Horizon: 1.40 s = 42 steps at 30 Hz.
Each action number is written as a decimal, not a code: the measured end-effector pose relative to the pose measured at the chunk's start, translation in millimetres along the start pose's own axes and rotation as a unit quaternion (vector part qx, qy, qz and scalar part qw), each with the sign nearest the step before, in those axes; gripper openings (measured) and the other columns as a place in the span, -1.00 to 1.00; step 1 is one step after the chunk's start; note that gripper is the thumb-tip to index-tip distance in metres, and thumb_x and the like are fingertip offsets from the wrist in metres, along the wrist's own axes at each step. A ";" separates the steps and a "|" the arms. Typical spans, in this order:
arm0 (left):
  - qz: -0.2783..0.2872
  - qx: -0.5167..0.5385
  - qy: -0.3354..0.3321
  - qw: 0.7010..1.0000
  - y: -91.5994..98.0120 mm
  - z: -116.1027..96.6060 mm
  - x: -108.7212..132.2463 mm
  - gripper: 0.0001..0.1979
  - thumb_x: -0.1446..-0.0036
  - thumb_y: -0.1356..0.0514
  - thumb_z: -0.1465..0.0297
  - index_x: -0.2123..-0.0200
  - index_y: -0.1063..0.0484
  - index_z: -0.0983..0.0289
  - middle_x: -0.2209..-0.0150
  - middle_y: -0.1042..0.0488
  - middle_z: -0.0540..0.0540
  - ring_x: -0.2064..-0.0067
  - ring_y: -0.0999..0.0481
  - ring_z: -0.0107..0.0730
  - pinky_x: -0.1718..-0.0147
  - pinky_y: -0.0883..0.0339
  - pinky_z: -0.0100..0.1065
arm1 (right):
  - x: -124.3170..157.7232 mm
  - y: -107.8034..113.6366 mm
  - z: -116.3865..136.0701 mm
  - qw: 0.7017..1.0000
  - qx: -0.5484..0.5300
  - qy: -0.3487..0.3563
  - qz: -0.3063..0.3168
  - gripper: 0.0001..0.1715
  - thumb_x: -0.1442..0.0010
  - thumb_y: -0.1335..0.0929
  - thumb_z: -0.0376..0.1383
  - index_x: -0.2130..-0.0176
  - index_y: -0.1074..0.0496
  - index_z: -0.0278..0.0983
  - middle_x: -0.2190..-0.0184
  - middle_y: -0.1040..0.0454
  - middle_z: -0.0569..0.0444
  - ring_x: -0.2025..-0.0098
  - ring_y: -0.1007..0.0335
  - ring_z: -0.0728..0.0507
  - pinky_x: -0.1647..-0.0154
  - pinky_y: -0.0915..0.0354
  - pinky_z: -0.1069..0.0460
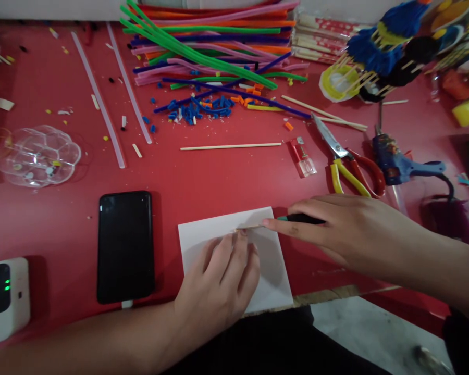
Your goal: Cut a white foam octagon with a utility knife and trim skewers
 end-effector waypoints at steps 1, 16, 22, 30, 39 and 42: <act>0.001 0.000 0.000 1.000 -0.3 0.0 -0.1 -0.64 -0.13 -0.35 0.37 0.01 -0.52 0.38 0.00 -0.60 0.28 0.04 -0.56 -0.04 0.09 -0.45 -0.09 | -0.4 -0.1 -0.1 1.000 -0.004 -0.003 -0.005 -0.22 -0.16 -0.22 -0.59 -0.23 -0.38 0.02 0.23 -0.58 0.11 0.33 -0.46 -0.07 0.33 -0.26 0.05; -0.005 0.003 0.007 1.000 0.1 0.9 -1.1 -0.66 -0.15 -0.34 0.39 0.01 -0.53 0.38 0.00 -0.60 0.26 0.03 -0.56 -0.07 0.06 -0.43 -0.10 | -4.7 2.6 3.7 0.999 0.038 0.019 0.008 -0.27 -0.13 -0.28 -0.54 -0.20 -0.41 -0.01 0.28 -0.57 0.08 0.40 -0.41 -0.07 0.38 -0.20 0.05; -0.006 0.001 0.005 1.000 -0.3 0.2 -0.7 -0.65 -0.15 -0.34 0.39 0.01 -0.53 0.39 0.03 -0.61 0.26 0.03 -0.56 -0.04 0.07 -0.44 -0.09 | -3.3 3.3 8.4 0.997 0.071 -0.002 0.019 -0.28 -0.17 -0.29 -0.53 -0.21 -0.40 0.03 0.27 -0.58 0.06 0.37 -0.44 -0.11 0.38 -0.20 0.02; -0.004 -0.004 -0.003 1.000 0.8 1.7 -1.1 -0.66 -0.17 -0.32 0.42 -0.01 -0.52 0.39 0.01 -0.61 0.25 0.02 -0.56 -0.06 0.06 -0.44 -0.09 | -6.1 9.8 10.4 0.997 0.083 0.001 0.011 -0.22 -0.09 -0.26 -0.58 -0.18 -0.43 0.00 0.31 -0.57 0.07 0.41 -0.48 -0.14 0.42 -0.20 0.01; 0.004 -0.009 -0.008 1.000 0.6 1.3 -0.6 -0.63 -0.18 -0.31 0.36 -0.04 -0.51 0.39 -0.02 -0.59 0.28 0.02 -0.55 -0.04 0.07 -0.45 -0.09 | -6.7 13.5 5.6 0.998 0.057 0.002 0.030 -0.25 -0.11 -0.27 -0.57 -0.18 -0.42 -0.02 0.30 -0.56 0.08 0.39 -0.44 -0.10 0.38 -0.17 0.03; 0.009 -0.010 -0.010 1.000 0.3 1.4 -0.7 -0.62 -0.18 -0.31 0.38 -0.05 -0.50 0.40 -0.02 -0.59 0.28 0.02 -0.55 -0.04 0.07 -0.45 -0.08 | -6.9 15.5 4.3 0.998 0.047 0.017 0.049 -0.31 -0.15 -0.29 -0.54 -0.19 -0.42 -0.04 0.27 -0.56 0.07 0.39 -0.43 -0.09 0.37 -0.17 0.04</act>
Point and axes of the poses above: each hand's wrist, its own x-axis away from the middle knuckle, its own y-axis out of the back of the hand, z = x × y, the point moved 2 cm from there along -x, towards the middle knuckle
